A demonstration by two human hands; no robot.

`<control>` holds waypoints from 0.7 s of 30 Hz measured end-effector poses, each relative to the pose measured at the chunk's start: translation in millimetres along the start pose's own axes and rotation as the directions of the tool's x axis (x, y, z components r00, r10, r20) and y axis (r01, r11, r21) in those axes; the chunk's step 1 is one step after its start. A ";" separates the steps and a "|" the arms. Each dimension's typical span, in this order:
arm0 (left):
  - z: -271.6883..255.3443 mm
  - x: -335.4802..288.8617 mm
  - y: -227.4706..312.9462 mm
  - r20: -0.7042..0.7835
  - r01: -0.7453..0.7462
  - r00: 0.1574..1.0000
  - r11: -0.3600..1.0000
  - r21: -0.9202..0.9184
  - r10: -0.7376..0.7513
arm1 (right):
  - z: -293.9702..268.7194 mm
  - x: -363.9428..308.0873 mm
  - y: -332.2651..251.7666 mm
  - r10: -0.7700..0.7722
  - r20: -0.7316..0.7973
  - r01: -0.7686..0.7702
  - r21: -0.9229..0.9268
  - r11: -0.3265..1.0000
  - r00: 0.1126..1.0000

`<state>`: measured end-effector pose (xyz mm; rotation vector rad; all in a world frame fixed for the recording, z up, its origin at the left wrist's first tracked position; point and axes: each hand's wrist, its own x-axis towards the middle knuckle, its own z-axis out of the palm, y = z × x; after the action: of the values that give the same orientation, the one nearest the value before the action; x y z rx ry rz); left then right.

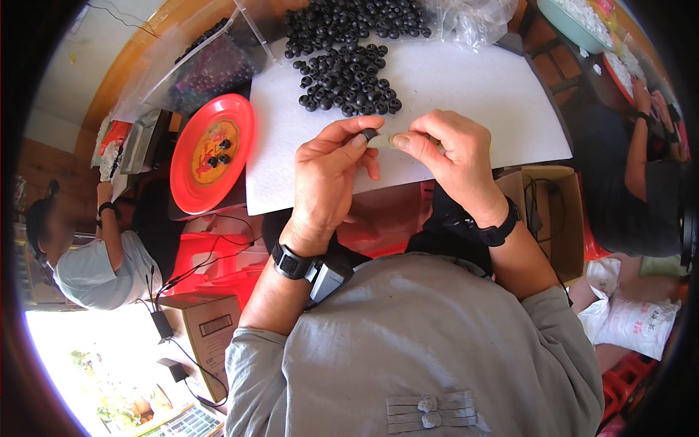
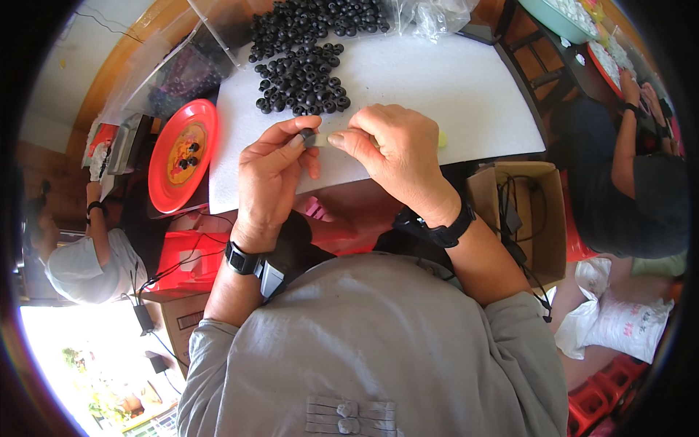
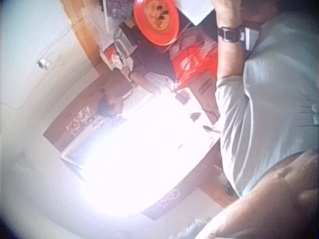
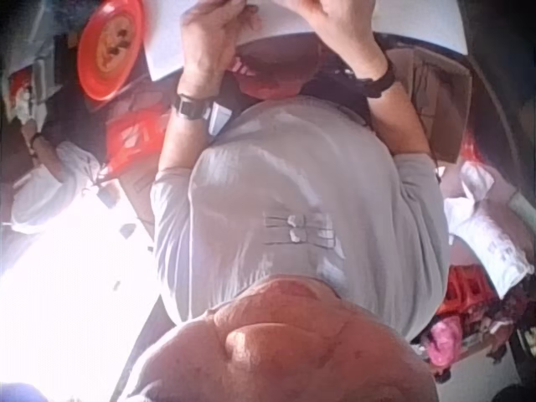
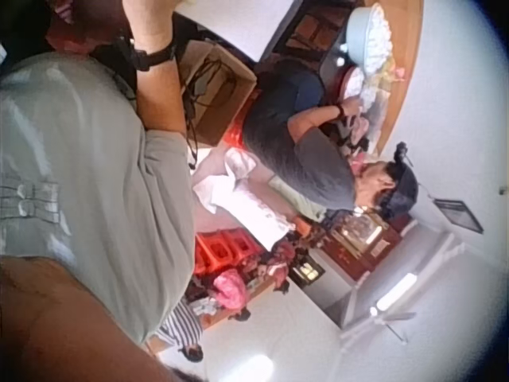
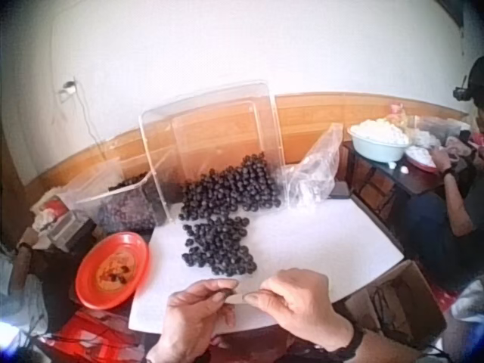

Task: Processing and sorting small black component materials using a small blade or scraper.

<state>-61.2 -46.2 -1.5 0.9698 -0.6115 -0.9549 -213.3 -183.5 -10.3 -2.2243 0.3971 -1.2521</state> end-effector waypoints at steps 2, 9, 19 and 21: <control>-2.8 -1.8 6.2 -0.002 0.009 1.000 1.000 0.013 -0.009 | -1.0 0.1 -0.4 -0.034 0.004 0.034 0.004 0.999 0.999; -75.4 -7.5 71.7 -0.245 -0.255 0.840 0.752 0.608 0.483 | -7.3 -4.0 8.1 -0.148 -0.047 0.147 -0.033 0.989 0.988; -61.6 12.1 60.0 0.345 -0.248 0.800 -0.253 0.935 0.490 | -28.8 7.5 -0.1 -0.176 0.041 0.178 -0.047 0.983 0.983; -29.9 23.6 46.0 0.439 -0.388 0.809 -0.205 0.899 0.391 | -37.0 13.9 2.0 -0.176 0.010 0.176 -0.101 0.979 0.984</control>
<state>-8.4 -44.2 26.4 1.9157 -1.6602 0.4052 -237.6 -203.9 13.4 -2.3894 0.2730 -1.3483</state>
